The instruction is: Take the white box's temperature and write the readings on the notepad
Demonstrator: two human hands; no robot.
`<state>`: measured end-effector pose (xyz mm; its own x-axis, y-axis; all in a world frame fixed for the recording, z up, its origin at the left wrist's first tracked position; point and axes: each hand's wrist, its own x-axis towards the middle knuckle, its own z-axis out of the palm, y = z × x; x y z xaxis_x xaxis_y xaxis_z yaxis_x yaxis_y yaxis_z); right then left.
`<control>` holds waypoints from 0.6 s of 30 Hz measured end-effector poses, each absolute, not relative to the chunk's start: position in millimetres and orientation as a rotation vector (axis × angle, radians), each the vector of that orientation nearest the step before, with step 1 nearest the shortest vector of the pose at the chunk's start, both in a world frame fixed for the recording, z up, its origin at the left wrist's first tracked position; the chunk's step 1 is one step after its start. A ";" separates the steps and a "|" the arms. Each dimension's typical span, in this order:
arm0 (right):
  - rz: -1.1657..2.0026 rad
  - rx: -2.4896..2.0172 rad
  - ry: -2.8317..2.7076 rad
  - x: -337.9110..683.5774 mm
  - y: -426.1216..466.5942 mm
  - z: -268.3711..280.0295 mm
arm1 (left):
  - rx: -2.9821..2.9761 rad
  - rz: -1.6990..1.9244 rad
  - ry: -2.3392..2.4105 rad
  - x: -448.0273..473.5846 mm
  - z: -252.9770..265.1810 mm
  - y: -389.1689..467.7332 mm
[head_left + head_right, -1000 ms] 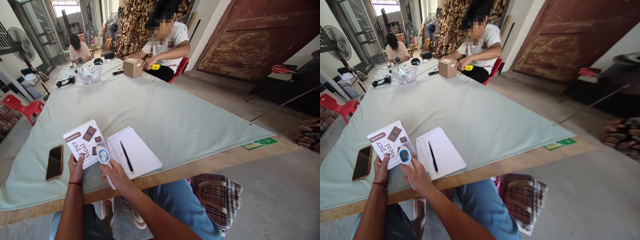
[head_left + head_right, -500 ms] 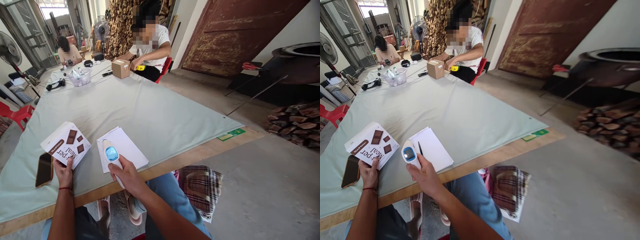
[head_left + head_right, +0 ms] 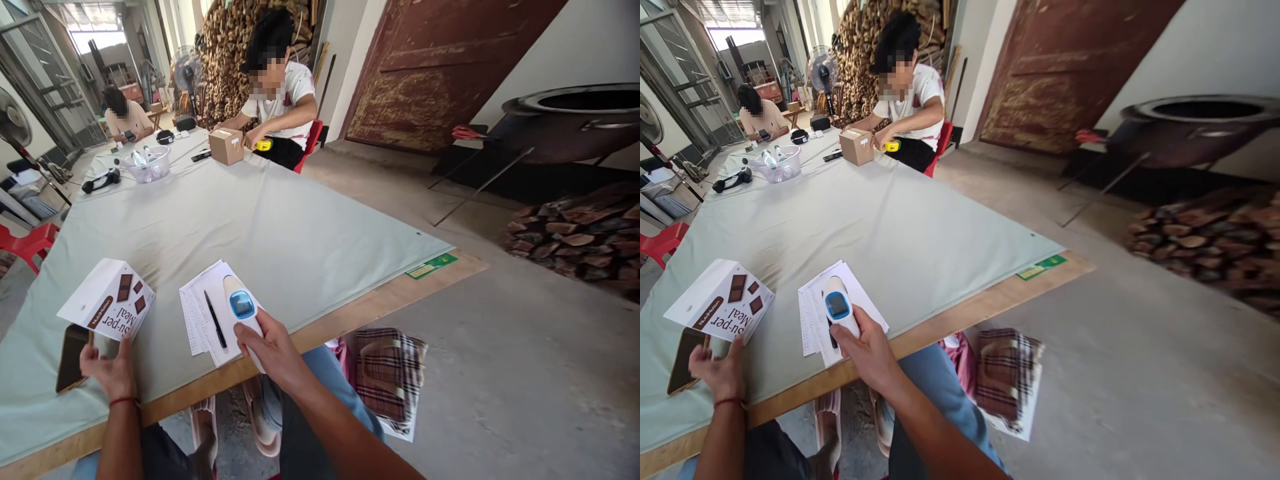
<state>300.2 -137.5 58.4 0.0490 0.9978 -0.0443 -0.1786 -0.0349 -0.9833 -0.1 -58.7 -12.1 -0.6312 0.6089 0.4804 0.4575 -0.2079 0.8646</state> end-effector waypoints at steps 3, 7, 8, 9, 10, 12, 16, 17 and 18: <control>1.236 -1.142 -1.037 310.5 -136.8 54.9 | 1.269 2.138 1.863 28.9 -25.1 -81.8; 1.028 -1.310 -1.151 328.3 -123.5 43.8 | 1.727 1.455 1.631 72.2 -25.6 -75.9; 0.925 -1.406 -1.213 333.1 -116.8 40.5 | 1.794 1.371 1.598 78.8 -23.0 -66.5; 0.802 -1.528 -1.285 337.7 -108.7 37.5 | 1.878 1.313 1.570 82.9 -20.4 -55.4; 0.684 -1.667 -1.370 342.1 -99.5 34.8 | 1.955 1.289 1.565 84.9 -18.2 -44.1; 0.514 -1.931 -1.538 350.2 -80.0 30.7 | 2.065 1.285 1.620 84.1 -16.8 -24.6; 0.366 -2.153 -1.767 361.6 -50.8 25.0 | 2.128 1.300 1.661 78.0 -24.9 -11.1; 0.318 -2.164 -1.784 361.9 -47.8 23.4 | 2.149 1.287 1.651 77.6 -27.2 -12.1; 0.256 -2.161 -1.783 360.3 -46.8 21.6 | 2.181 1.260 1.638 77.9 -28.9 -13.9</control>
